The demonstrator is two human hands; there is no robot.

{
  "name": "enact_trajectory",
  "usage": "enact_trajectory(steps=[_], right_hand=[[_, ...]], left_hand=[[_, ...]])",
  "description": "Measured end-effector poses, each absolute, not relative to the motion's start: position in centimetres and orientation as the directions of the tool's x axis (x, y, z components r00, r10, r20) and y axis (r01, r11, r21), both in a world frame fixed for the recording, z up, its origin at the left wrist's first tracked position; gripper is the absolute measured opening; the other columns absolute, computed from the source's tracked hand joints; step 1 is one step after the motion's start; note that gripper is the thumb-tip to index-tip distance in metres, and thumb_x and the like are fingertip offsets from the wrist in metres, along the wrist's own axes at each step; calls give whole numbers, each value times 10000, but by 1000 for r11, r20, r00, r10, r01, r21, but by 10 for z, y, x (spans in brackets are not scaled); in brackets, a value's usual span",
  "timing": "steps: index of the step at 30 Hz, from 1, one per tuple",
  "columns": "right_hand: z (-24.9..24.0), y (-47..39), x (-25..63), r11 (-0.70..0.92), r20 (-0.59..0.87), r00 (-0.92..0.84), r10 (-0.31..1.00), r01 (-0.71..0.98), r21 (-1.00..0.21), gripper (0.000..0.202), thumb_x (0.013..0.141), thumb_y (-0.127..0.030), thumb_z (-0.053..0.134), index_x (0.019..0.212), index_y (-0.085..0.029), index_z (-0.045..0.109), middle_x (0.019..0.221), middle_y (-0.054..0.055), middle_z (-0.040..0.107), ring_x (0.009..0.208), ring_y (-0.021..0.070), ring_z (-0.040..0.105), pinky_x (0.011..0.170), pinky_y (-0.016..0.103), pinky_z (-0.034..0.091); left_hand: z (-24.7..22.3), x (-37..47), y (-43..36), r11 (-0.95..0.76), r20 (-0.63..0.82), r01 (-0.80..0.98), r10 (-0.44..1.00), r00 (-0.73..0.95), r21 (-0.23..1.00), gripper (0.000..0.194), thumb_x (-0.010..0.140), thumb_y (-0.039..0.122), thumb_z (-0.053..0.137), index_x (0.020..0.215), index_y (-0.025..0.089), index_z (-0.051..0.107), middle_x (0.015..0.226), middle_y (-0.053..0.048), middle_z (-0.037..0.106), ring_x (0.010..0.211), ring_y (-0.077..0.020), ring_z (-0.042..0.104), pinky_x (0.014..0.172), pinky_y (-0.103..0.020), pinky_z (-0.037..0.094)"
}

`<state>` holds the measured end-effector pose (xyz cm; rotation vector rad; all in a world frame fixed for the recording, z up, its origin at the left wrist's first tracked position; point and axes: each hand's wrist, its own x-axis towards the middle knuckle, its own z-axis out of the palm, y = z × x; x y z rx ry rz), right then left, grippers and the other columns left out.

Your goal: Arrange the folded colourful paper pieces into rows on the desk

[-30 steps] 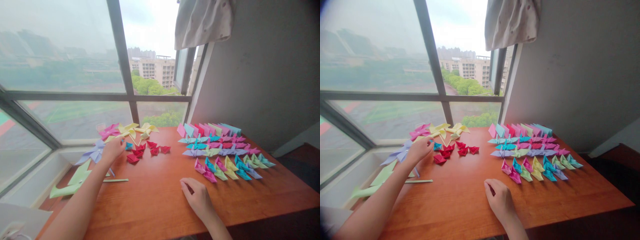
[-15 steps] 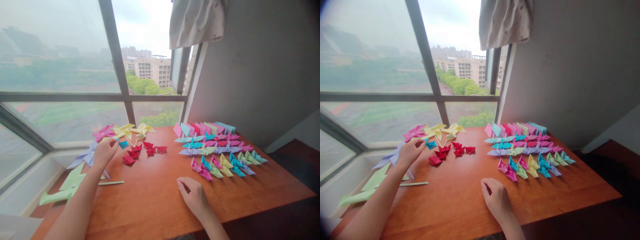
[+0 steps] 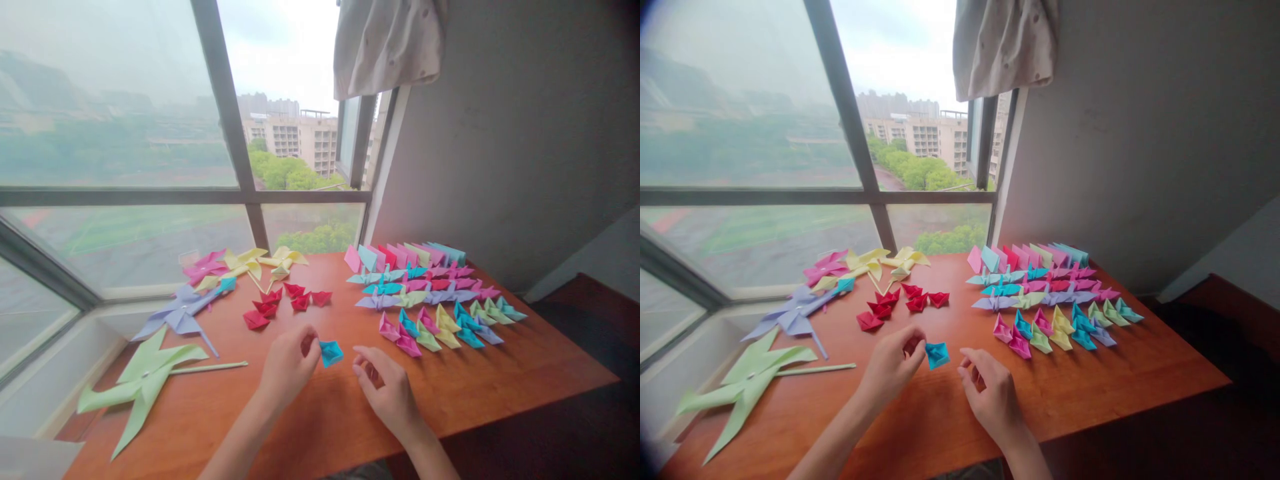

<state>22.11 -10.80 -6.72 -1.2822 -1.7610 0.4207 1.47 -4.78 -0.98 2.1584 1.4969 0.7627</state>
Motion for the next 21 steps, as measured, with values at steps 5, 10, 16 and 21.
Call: enact_trajectory(steps=[5,10,16,21], right_hand=[[-63,-108,219,487,498,-152,854,573,-659,206,934,-205,528,1120,-234,611,914,37,669,714,141,616,662,256,502],[-62,-108,218,509,510,-189,839,602,-615,164,939,-182,503,1000,-228,648,841,37,662,753,158,624,658,255,491],[-60,-108,215,502,501,-204,841,639,-583,142,922,-165,519,943,-219,649,803,27,648,741,159,617,685,270,488],[-58,-113,221,489,573,-90,815,638,-595,158,925,-141,497,911,-206,641,811,36,661,746,154,631,678,254,506]], left_hand=[[-28,25,-59,-305,141,727,950,280,615,106,808,195,474,742,200,557,660,6,615,612,-151,558,578,-235,365],[-35,27,-63,-313,156,723,948,278,615,118,829,211,466,759,205,560,673,2,623,616,-156,562,570,-234,362],[-37,27,-63,-341,178,699,938,298,629,141,857,256,465,786,211,578,675,2,630,622,-160,578,581,-235,383],[-39,23,-59,-290,154,655,954,257,697,245,907,336,453,1059,206,593,811,-19,692,675,-169,629,625,-253,430]])
